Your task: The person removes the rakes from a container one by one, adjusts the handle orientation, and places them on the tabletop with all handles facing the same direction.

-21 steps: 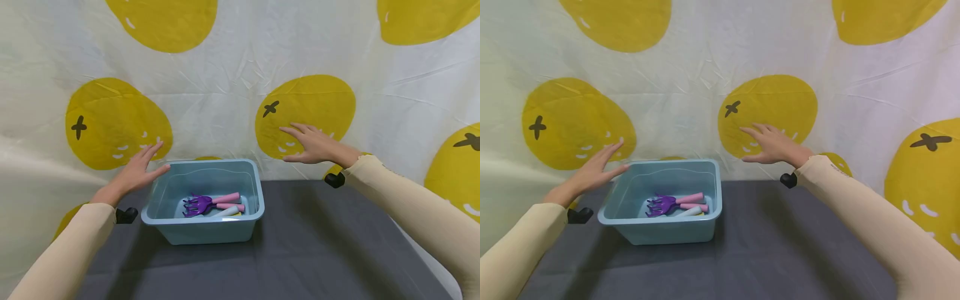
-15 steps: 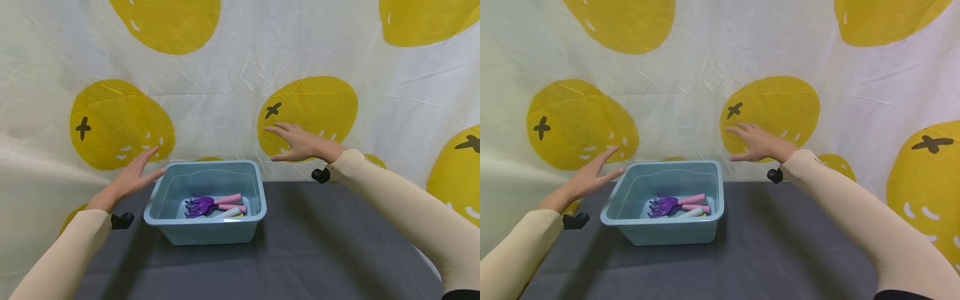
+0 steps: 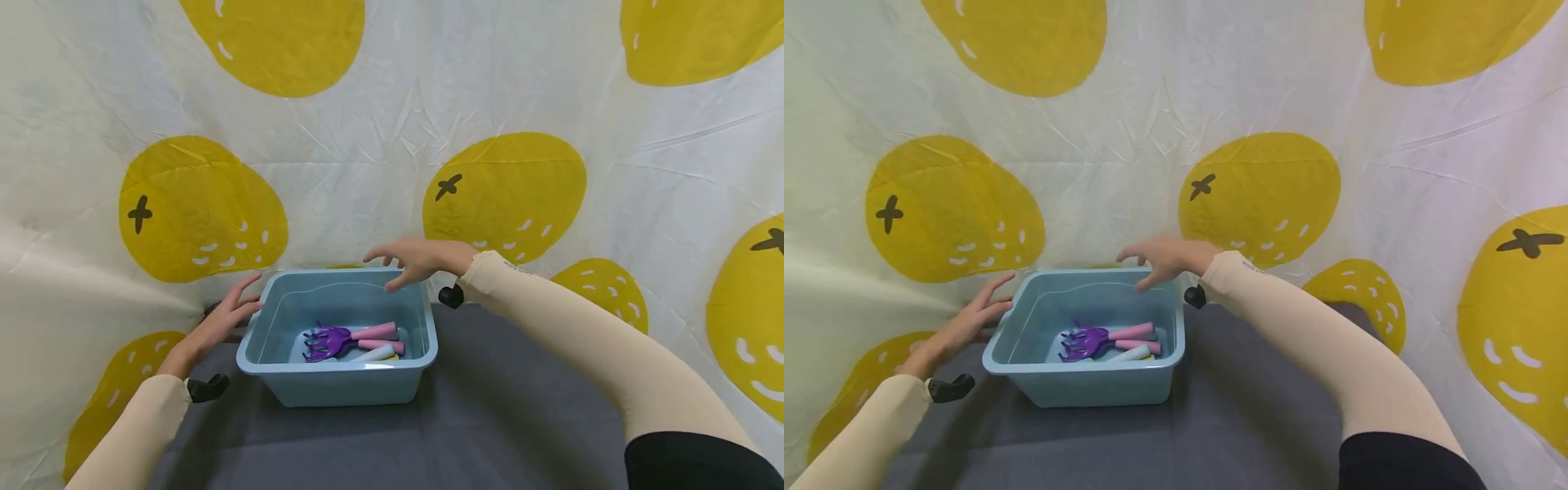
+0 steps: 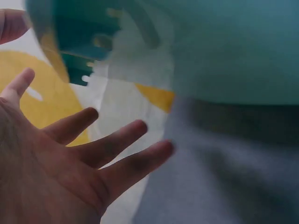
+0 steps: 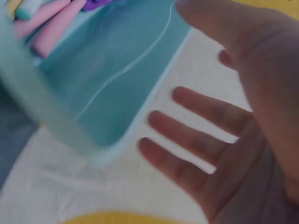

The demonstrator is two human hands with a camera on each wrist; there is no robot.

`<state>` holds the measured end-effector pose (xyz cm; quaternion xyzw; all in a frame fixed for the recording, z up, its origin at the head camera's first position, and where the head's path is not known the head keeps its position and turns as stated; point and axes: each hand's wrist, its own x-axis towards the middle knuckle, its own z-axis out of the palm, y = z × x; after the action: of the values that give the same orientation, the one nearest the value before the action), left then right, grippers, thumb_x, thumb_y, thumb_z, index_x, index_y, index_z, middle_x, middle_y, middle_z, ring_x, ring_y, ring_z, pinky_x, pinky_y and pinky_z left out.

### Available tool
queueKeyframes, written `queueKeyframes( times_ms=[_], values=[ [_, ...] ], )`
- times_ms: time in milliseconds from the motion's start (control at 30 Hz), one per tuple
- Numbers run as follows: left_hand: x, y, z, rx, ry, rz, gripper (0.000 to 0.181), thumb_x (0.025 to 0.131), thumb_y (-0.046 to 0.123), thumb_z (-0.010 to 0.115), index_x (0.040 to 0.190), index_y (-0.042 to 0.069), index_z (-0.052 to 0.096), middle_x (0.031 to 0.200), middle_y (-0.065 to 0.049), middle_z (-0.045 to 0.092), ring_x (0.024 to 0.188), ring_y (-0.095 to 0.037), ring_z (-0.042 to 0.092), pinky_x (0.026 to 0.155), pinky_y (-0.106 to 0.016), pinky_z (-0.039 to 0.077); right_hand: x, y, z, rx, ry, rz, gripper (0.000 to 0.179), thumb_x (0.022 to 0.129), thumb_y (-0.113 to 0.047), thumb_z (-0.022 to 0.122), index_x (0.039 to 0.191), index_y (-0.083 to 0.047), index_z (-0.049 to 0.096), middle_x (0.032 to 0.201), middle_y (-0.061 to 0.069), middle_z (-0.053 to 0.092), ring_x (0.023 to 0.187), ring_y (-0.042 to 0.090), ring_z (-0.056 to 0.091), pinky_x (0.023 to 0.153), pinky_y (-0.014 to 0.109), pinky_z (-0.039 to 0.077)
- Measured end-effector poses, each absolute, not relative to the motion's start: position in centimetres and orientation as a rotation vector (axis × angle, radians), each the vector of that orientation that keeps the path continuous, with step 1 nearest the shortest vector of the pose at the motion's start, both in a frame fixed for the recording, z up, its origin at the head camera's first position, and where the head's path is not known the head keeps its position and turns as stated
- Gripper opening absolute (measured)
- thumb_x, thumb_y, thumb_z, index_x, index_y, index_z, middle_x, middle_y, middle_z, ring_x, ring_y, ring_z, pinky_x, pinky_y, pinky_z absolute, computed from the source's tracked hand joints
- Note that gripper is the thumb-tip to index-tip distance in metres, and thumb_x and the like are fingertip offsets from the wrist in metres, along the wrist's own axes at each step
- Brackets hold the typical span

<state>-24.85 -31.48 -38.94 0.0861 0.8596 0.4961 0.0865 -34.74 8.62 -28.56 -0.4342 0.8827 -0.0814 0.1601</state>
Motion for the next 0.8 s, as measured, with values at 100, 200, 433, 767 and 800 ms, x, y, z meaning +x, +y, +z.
queueKeyframes(
  times_ms=[100, 200, 433, 767, 800],
  values=[
    [-24.7, -31.5, -40.3, 0.191, 2.493, 1.550, 0.077, 0.106, 0.041, 0.049, 0.165, 0.035, 0.000, 0.165, -0.029, 0.013, 0.133, -0.058, 0.043, 0.087, -0.064, 0.052, -34.9, 6.9, -29.3, -1.209, 2.454, -0.093, 0.072, 0.094, -0.041, 0.074, 0.156, -0.032, 0.040, 0.141, 0.008, 0.060, 0.127, 0.027, 0.058, 0.101, 0.042, 0.049],
    [-24.6, -31.3, -41.4, 0.175, 2.471, 1.591, 0.077, 0.106, 0.041, 0.048, 0.165, 0.035, -0.001, 0.166, -0.026, 0.008, 0.136, -0.054, 0.039, 0.095, -0.065, 0.048, -35.2, 5.2, -30.4, -1.191, 2.390, 0.023, 0.073, 0.094, -0.044, 0.073, 0.157, -0.034, 0.038, 0.141, 0.004, 0.061, 0.133, 0.024, 0.053, 0.106, 0.043, 0.045],
    [-24.5, -30.7, -42.8, 0.193, 2.445, 1.704, 0.074, 0.107, 0.041, 0.045, 0.165, 0.035, -0.001, 0.169, -0.018, -0.003, 0.146, -0.050, 0.023, 0.107, -0.070, 0.034, -35.9, 1.9, -34.2, -1.118, 2.325, 0.115, 0.073, 0.094, -0.042, 0.074, 0.157, -0.038, 0.038, 0.146, 0.004, 0.058, 0.133, 0.021, 0.053, 0.106, 0.045, 0.044],
    [-23.3, -29.5, -44.4, 0.261, 2.344, 1.854, 0.065, 0.110, 0.039, 0.037, 0.165, 0.033, 0.004, 0.170, -0.010, -0.006, 0.146, -0.048, 0.016, 0.110, -0.074, 0.025, -35.3, 0.6, -39.2, -0.924, 2.381, 0.134, 0.081, 0.082, -0.017, 0.083, 0.145, -0.054, 0.049, 0.134, -0.011, 0.060, 0.109, 0.018, 0.055, 0.078, 0.038, 0.053],
    [-23.3, -29.4, -44.6, 0.259, 2.340, 1.860, 0.065, 0.110, 0.040, 0.037, 0.165, 0.033, 0.005, 0.170, -0.010, -0.006, 0.146, -0.048, 0.017, 0.110, -0.074, 0.025, -35.2, 0.6, -39.5, -0.900, 2.389, 0.141, 0.082, 0.081, -0.012, 0.082, 0.142, -0.056, 0.050, 0.135, -0.011, 0.059, 0.108, 0.019, 0.055, 0.074, 0.037, 0.053]
  ],
)
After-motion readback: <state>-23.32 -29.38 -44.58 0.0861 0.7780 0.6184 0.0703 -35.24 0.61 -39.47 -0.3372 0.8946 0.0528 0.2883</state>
